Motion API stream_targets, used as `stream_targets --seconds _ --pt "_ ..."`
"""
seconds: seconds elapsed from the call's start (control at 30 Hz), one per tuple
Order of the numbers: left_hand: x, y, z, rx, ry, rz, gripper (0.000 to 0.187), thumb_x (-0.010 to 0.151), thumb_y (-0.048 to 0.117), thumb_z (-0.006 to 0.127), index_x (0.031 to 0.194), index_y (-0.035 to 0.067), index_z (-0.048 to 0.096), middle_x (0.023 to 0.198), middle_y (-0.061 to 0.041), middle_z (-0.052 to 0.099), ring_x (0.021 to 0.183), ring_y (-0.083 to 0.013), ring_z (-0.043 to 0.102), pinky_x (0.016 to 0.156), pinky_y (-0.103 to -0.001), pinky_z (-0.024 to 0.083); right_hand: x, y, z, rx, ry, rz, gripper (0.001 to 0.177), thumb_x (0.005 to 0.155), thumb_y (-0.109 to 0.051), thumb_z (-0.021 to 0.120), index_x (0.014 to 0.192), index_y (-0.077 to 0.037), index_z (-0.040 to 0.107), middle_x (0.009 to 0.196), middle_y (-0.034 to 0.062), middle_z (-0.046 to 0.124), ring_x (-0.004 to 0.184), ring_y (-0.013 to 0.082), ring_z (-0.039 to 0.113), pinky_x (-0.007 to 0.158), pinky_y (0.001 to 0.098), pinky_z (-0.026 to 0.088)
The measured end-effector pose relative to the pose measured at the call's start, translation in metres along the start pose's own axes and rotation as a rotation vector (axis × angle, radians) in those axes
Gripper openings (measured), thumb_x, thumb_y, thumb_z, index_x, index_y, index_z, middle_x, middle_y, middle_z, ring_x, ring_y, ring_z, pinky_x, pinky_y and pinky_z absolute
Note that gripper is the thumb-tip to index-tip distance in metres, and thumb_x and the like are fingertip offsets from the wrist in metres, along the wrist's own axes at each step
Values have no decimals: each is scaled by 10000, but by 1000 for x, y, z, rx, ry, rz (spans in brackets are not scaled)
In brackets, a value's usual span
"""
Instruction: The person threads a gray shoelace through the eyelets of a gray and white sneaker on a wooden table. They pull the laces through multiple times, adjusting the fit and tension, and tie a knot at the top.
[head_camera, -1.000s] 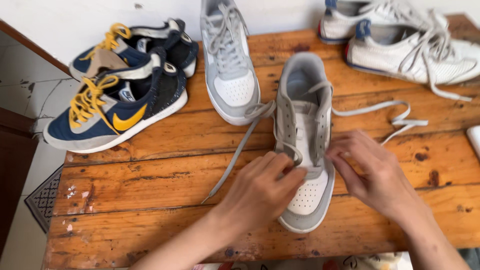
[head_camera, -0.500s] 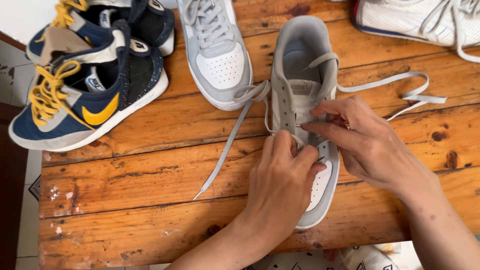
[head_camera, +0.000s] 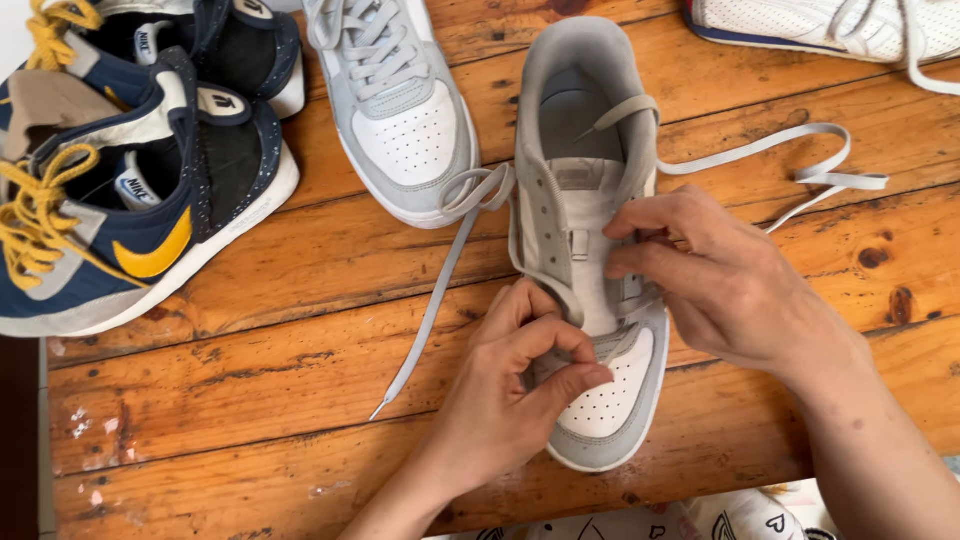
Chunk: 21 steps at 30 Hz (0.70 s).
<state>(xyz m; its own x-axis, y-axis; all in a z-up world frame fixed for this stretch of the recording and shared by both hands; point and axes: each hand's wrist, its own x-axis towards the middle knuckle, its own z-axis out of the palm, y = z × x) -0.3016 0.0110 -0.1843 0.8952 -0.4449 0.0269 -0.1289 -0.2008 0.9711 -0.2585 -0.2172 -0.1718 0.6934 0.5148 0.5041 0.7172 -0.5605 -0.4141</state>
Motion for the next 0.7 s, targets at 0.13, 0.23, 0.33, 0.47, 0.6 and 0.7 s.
stream_targets --seconds 0.13,0.23,0.33,0.47,0.6,0.7 --pt "-6 -16 -3 -111 120 -26 181 900 97 769 1039 65 658 1050 -32 520 826 -111 506 657 -235 416 2 -15 -8 133 -21 111 315 731 118 589 1004 21 714 1180 133 625 1034 274 606 786 353 513" --pt "-14 -19 -3 -244 173 84 237 935 76 708 1101 39 543 1116 -58 479 968 -127 490 830 -253 451 1 -25 -4 -2 12 92 167 788 -64 758 954 -49 747 1131 72 650 946 259 535 835 375 435" --pt "-24 -18 6 24 182 -10 419 824 142 807 1099 48 505 1080 -67 490 932 -157 524 762 -294 478 0 -33 8 -94 5 84 327 750 -279 832 959 -48 733 1107 85 626 932 280 482 865 378 385" --pt "-23 -27 22 99 251 96 518 868 233 852 1161 42 469 1112 -104 454 1013 -214 509 864 -337 467 8 -33 15 -118 -8 108 126 762 -82 797 862 -66 722 1001 71 648 908 257 496 822 410 315" --pt "-23 -41 26 84 249 88 553 888 276 832 1200 34 446 1147 -118 463 1005 -228 489 903 -358 459 19 -26 10 -203 95 66 106 769 7 784 800 -50 700 942 72 650 913 253 540 830 433 328" --pt "-25 -46 26 63 245 63 560 896 291 821 1210 33 435 1157 -125 472 993 -237 476 915 -374 456 24 -22 9 -189 137 109 133 727 67 749 837 4 709 963 121 642 908 281 576 779 409 423"
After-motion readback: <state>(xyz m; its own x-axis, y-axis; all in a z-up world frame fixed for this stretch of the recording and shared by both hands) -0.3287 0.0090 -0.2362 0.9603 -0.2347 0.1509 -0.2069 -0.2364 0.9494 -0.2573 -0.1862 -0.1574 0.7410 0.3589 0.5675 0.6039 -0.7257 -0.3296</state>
